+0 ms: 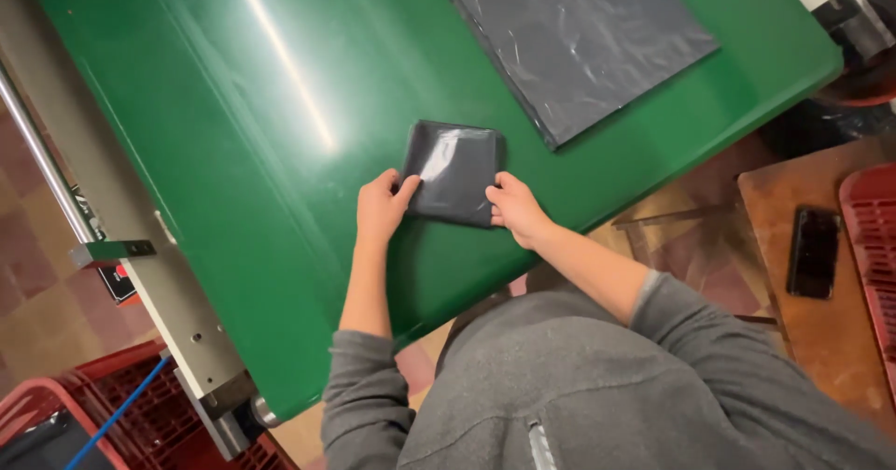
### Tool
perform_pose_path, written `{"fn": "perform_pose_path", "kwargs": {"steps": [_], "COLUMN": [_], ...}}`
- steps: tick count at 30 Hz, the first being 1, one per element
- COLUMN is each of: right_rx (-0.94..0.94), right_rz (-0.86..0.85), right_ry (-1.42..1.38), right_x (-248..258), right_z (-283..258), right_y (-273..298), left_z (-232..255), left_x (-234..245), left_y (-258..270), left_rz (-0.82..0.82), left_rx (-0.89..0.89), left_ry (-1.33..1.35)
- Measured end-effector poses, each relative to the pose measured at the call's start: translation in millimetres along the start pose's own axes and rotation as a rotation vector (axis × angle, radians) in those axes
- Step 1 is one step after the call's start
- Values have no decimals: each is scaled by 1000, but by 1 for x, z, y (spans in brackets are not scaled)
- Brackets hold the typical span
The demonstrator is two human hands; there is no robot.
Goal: Folding black plastic mailing bags and organizing them into crates.
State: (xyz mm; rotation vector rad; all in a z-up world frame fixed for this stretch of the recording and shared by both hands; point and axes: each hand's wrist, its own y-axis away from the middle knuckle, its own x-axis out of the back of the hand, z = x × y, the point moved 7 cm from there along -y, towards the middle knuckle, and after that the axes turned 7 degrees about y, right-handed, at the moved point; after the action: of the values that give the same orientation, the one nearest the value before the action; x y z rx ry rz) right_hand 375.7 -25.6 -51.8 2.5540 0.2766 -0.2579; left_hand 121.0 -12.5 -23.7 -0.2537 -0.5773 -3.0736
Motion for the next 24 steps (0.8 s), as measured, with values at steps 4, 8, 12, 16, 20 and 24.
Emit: {"fn": "perform_pose_path", "kwargs": {"steps": [4, 8, 12, 16, 20, 24], "right_rx": [-128, 490, 917, 551, -49, -145], "right_rz": [-85, 95, 755, 944, 696, 457], "right_ry": [-20, 390, 1235, 1523, 1492, 1423], "right_x": [26, 91, 217, 309, 354, 366], "right_z": [14, -131, -253, -274, -250, -237], "right_y": [-11, 37, 34, -39, -93, -110], "left_z": [39, 84, 164, 183, 156, 173], "left_x": [-11, -24, -115, -244, -302, -316], "left_y": [25, 42, 44, 11, -21, -31], "left_rz": [393, 647, 594, 226, 153, 252], "left_rx": [-295, -262, -536, -765, -659, -581], "left_ry": [-509, -666, -855, -839, -873, -957]}}
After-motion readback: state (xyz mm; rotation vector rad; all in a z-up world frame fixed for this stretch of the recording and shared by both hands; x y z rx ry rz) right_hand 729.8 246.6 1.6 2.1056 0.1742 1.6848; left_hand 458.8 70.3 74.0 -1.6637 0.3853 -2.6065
